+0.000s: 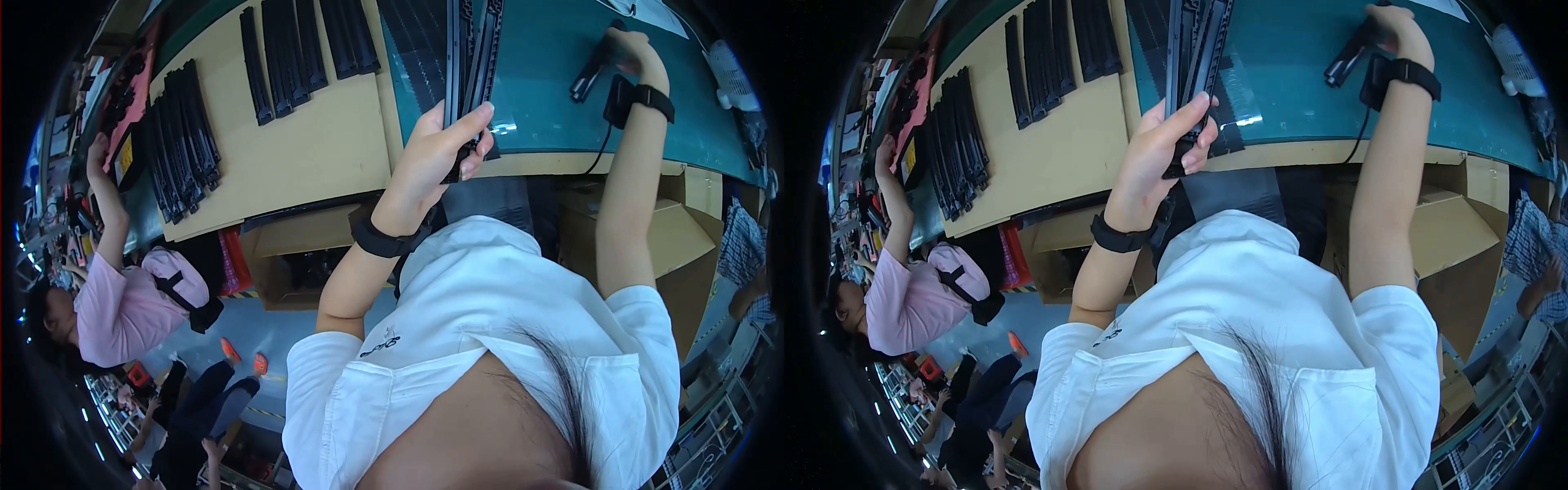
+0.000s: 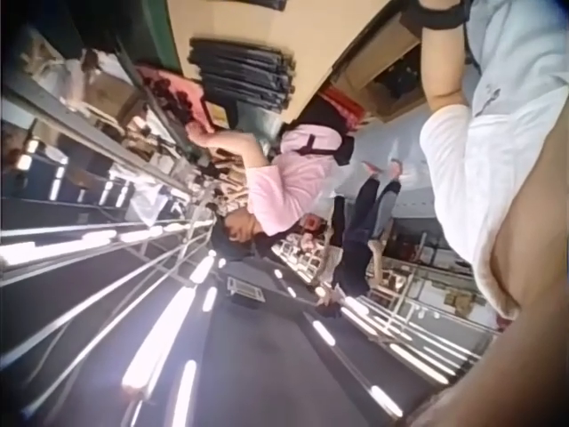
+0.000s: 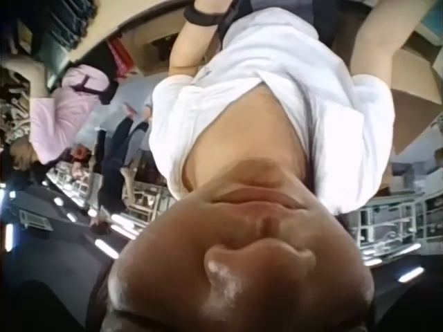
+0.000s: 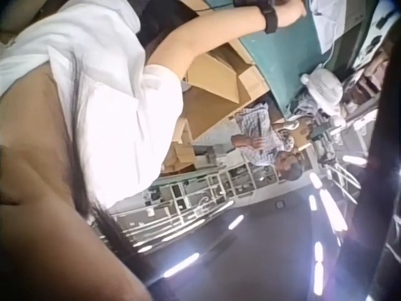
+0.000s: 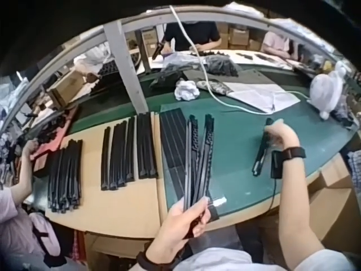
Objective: The person assembles toner cartridges by hand, inserting internal components and applying adhesive strips. They pick up a housing, press small components into it, apply a strip, and place the unit into a box.
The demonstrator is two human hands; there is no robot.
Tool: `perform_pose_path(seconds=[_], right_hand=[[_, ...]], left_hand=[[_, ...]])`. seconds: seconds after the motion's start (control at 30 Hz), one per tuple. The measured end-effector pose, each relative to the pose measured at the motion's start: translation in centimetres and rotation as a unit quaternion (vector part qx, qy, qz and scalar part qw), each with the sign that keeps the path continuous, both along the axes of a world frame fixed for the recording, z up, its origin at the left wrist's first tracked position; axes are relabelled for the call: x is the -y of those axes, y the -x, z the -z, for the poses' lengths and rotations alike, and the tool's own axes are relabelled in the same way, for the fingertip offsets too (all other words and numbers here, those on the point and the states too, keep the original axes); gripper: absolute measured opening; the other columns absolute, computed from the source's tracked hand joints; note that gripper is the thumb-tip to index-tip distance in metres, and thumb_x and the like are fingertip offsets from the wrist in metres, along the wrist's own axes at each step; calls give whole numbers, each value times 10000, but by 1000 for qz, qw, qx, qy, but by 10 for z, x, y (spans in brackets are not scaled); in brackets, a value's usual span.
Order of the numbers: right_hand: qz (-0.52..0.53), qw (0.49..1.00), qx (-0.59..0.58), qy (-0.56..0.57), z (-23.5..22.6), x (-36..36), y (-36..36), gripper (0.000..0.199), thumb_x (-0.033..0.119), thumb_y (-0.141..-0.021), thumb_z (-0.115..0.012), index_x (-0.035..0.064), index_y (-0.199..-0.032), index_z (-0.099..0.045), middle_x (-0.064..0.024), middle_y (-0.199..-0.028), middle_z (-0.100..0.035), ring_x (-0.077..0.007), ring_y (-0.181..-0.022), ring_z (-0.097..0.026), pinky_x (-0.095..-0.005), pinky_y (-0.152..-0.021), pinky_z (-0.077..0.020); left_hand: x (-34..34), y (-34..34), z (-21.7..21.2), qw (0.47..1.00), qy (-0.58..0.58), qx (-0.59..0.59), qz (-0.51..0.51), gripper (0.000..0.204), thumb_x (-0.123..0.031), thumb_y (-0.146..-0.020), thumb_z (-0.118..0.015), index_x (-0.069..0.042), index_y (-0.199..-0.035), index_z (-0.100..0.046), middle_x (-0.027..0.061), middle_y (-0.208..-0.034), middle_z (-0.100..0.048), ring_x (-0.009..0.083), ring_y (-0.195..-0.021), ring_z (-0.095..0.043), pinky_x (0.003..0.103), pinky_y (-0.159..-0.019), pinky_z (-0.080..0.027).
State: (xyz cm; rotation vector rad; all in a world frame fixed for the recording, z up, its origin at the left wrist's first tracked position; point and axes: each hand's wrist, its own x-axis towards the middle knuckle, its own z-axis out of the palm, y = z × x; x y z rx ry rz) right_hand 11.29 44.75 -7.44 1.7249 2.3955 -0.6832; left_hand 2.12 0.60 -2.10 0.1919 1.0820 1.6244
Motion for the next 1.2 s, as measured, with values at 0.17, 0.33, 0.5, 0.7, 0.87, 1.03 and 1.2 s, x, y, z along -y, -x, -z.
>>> perform_pose_path(seconds=[0.17,0.33,0.5,0.7,0.87,1.03,1.2], right_hand=[[-11,999,50,10,35,-25,10,583,484,-808,-576,14,-1141,-482,-76,-907,-611,-136,-723,-606,-231,-614,-490],[-19,993,-99,58,36,-38,20,357,362,-849,-565,35,-992,-545,-52,-838,-599,-135,-678,-575,-239,-586,-463],[-47,918,-368,139,-6,-22,23,197,241,-891,-554,57,-844,-607,-27,-769,-586,-135,-632,-545,-246,-558,-436],[-366,832,-404,106,-119,166,50,128,115,-875,-603,12,-816,-651,-31,-776,-610,-123,-659,-555,-236,-587,-444],[-597,748,-239,162,-157,265,63,120,67,-776,-701,-24,-846,-668,-95,-738,-630,-163,-695,-588,-268,-643,-460],[-725,412,-520,186,-92,258,91,143,126,-759,-721,-1,-808,-677,-114,-785,-635,-205,-695,-591,-292,-658,-459],[-655,604,-454,15,-112,274,66,228,167,-784,-693,-5,-911,-616,-113,-875,-633,-203,-731,-600,-295,-679,-472]], left_hand=[[4,2,1,1000,-10,-7,-14,173,-182,-874,-623,-59,-904,-505,38,-665,-551,99,-504,-515,211,-434,-371],[11,7,1,998,-28,-51,-18,167,-123,-865,-632,-35,-951,-519,41,-707,-564,125,-599,-567,220,-479,-416],[21,14,1,999,-46,2,10,248,-130,-895,-589,5,-1085,-503,81,-823,-568,130,-668,-535,199,-493,-420],[36,23,8,987,-115,111,15,293,-213,-911,-593,1,-1089,-501,81,-815,-557,126,-663,-523,192,-474,-396],[39,18,-1,986,-126,107,7,373,-315,-936,-543,7,-1117,-492,105,-827,-576,126,-653,-514,190,-467,-386],[42,17,-9,988,-133,61,49,426,-350,-963,-463,23,-1170,-466,132,-873,-569,122,-622,-500,166,-465,-394],[42,17,-6,992,-91,59,66,452,-370,-973,-430,33,-1176,-460,123,-859,-564,109,-570,-490,161,-451,-393]])
